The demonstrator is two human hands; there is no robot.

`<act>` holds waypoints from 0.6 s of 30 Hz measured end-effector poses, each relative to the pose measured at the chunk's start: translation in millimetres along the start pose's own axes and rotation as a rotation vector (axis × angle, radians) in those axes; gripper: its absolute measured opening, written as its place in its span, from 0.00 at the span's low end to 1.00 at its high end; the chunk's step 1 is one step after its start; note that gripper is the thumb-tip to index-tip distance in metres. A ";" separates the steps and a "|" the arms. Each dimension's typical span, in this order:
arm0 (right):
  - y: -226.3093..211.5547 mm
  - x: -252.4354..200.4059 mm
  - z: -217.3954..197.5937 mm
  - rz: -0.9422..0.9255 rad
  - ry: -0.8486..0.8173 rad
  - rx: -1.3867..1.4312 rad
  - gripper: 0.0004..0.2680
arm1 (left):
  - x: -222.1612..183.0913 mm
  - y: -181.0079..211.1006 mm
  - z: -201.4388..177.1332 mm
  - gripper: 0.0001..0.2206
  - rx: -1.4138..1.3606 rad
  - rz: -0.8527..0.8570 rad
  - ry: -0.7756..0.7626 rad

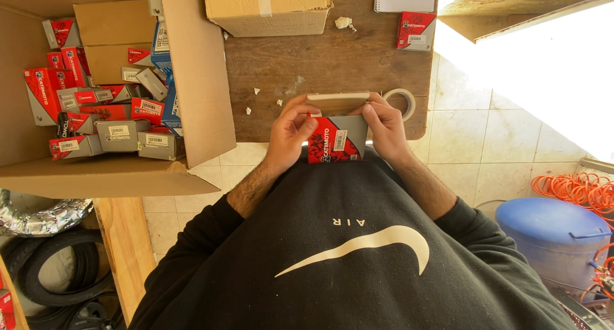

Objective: The person unboxes various automotive components from small red and silver boxes, taking items out of plastic bags for inspection before placing them on a wooden shelf.

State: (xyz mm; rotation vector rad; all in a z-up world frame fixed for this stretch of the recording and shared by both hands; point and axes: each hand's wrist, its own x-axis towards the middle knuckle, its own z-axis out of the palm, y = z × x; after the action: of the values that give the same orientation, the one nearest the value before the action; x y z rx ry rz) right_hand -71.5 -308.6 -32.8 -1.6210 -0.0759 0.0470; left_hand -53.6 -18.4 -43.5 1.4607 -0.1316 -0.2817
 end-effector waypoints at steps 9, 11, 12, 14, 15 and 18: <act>14.4 10.1 21.6 0.184 0.242 0.245 0.09 | 5.4 -2.1 -2.3 0.23 -0.120 0.011 0.056; -10.5 16.4 22.8 0.199 0.201 0.205 0.07 | 9.5 6.7 -9.3 0.16 -0.079 0.003 0.027; -23.0 19.4 24.3 0.212 0.163 0.167 0.05 | 11.1 11.1 -13.6 0.11 -0.036 -0.006 -0.004; -45.2 23.4 31.4 0.236 0.122 0.165 0.04 | 8.5 15.9 -23.8 0.09 -0.012 -0.023 -0.032; -56.5 26.6 34.9 0.257 0.082 0.161 0.04 | 8.8 18.5 -29.4 0.08 0.012 -0.037 -0.062; -45.4 23.6 44.0 0.276 0.041 0.140 0.02 | 8.8 19.0 -47.3 0.07 0.081 -0.036 -0.115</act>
State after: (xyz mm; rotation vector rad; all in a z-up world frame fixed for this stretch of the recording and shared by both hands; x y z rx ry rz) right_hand -52.2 -260.6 10.7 -1.4820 0.1797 0.2267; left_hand -30.9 26.3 -30.6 1.5286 -0.2115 -0.3940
